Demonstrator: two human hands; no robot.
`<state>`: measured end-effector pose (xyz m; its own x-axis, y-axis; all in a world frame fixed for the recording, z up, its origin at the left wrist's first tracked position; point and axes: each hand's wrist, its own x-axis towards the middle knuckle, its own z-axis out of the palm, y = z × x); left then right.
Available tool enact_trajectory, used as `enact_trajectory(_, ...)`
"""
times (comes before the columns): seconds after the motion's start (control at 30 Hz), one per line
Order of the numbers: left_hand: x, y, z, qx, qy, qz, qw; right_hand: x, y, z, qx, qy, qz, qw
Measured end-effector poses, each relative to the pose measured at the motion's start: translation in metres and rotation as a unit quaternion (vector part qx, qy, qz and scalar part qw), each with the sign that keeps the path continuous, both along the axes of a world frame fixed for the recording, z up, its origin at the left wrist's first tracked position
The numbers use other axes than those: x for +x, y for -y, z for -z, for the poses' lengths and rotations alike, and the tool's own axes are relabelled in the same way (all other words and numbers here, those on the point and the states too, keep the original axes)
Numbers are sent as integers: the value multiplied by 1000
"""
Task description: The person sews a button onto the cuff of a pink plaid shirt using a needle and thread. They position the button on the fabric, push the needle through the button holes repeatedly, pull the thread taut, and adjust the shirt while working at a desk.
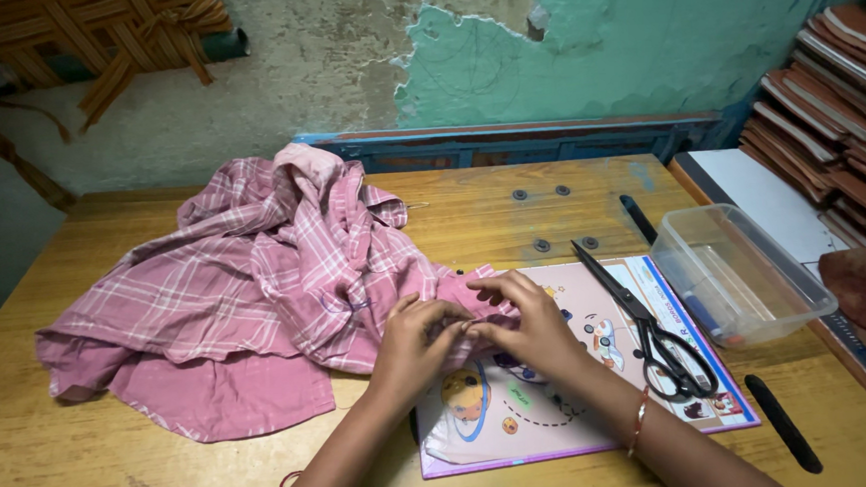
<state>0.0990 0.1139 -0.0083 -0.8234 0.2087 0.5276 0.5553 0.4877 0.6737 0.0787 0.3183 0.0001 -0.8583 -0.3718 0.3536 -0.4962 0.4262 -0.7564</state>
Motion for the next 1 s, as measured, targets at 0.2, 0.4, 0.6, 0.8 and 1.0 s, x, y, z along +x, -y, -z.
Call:
enact_trajectory(0.2, 6, 3, -4, -38, -95, 19, 995, -28, -18, 30, -172, 312, -96, 929)
enact_trajectory(0.4, 3, 5, -1, -43, -87, 47, 994, -33, -23, 32, -337, 332, -42, 880)
enact_trajectory(0.6, -3, 8, 2, -38, 40, 23, 998, -44, -37, 4, -489, 379, 46, 784)
enact_trajectory(0.8, -4, 11, 0, -31, 55, 24, 998, -68, -70, 20, -588, 342, -103, 725)
enact_trajectory(1.0, 1, 13, -4, -71, -29, -3, 997, -75, -90, 10, -308, -24, 191, 932)
